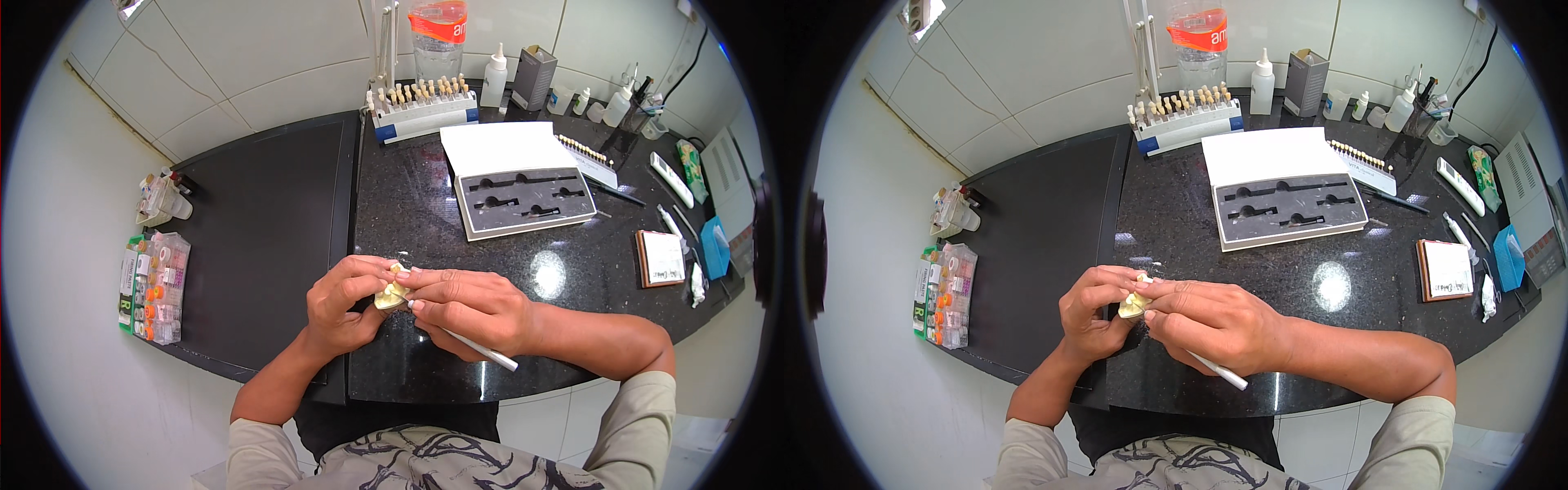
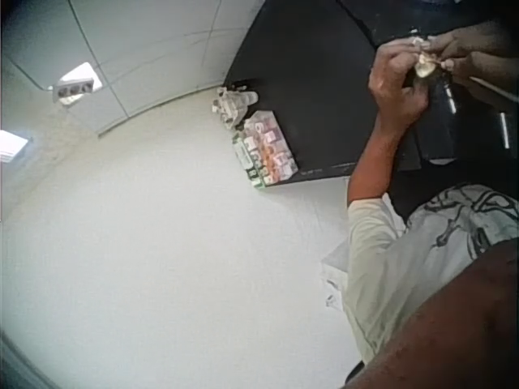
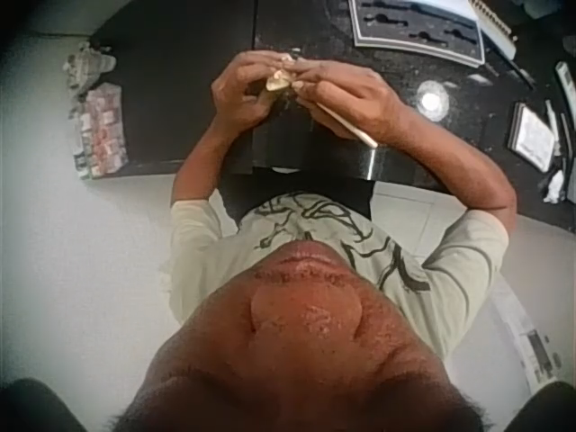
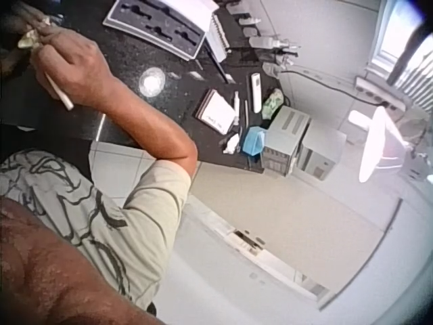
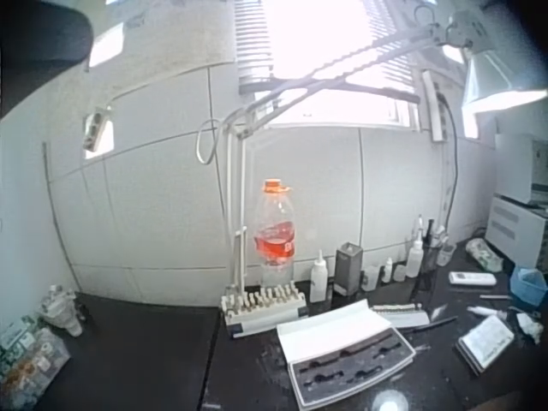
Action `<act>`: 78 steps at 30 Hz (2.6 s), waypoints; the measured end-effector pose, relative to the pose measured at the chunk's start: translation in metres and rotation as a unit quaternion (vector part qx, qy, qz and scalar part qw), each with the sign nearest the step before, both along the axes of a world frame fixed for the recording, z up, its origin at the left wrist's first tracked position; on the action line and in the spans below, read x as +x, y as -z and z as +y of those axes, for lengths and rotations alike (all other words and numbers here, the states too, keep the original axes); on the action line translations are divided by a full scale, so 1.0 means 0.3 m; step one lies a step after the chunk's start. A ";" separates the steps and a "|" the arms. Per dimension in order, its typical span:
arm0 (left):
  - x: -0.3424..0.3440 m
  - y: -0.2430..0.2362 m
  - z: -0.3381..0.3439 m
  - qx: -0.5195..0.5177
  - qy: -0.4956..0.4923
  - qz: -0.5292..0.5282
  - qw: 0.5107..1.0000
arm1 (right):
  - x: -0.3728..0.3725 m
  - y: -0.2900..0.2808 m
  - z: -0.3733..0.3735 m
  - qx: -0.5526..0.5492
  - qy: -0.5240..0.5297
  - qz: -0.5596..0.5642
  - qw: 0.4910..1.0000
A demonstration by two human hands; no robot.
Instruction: Trim excess material from a plaster dental mold using a precision knife.
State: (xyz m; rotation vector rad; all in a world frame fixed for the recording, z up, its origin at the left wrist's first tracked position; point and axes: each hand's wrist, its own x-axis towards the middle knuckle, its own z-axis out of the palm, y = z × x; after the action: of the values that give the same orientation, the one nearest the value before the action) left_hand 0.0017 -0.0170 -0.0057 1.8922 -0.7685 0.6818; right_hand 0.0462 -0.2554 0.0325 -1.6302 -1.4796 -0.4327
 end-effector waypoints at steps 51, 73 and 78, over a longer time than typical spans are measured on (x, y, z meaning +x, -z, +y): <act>0.000 0.002 0.001 -0.007 0.000 0.002 1.000 | 0.002 -0.010 0.001 0.007 -0.009 -0.006 1.000; 0.001 0.002 0.000 -0.002 0.001 0.001 1.000 | 0.003 -0.012 0.000 0.005 -0.002 -0.007 1.000; 0.001 -0.007 0.000 0.007 -0.004 -0.007 1.000 | 0.000 -0.002 0.001 0.006 0.004 -0.008 1.000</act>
State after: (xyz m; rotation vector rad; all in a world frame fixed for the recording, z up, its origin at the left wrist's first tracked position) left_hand 0.0021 -0.0169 -0.0037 1.9058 -0.7772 0.6956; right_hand 0.0461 -0.2551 0.0331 -1.6268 -1.4808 -0.4592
